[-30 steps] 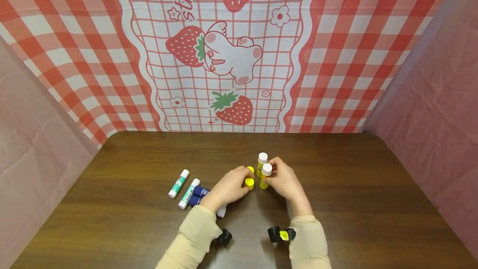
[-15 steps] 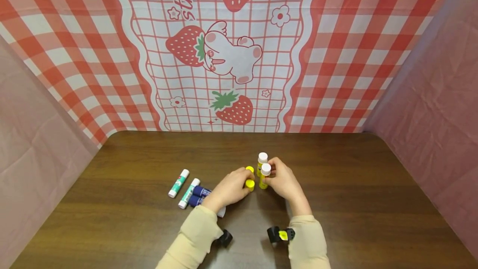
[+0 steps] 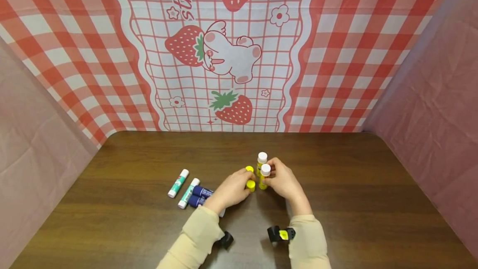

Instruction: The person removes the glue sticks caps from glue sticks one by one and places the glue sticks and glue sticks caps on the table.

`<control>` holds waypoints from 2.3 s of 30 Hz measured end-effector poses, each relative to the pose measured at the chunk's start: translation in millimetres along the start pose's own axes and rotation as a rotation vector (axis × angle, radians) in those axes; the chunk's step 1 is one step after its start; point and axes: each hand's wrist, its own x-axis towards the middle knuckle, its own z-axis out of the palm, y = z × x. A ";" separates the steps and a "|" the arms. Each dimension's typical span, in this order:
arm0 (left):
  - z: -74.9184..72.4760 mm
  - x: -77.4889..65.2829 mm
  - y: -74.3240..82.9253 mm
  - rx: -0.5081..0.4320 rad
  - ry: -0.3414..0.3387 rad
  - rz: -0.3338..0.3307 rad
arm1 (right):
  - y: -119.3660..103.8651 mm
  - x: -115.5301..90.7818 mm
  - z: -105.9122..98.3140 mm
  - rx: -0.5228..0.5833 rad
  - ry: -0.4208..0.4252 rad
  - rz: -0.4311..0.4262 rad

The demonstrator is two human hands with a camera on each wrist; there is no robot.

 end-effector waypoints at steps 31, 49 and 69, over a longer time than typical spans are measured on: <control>6.7 1.5 1.1 0.039 0.031 0.000 | -5.9 -1.2 -1.8 -0.066 0.022 -0.013; -40.7 -6.2 0.8 0.030 -0.050 -0.005 | -25.9 -2.9 -7.2 0.005 0.252 -0.056; -78.3 -35.8 -41.3 -0.079 -0.130 -0.137 | -62.6 -7.2 46.7 0.047 0.267 -0.242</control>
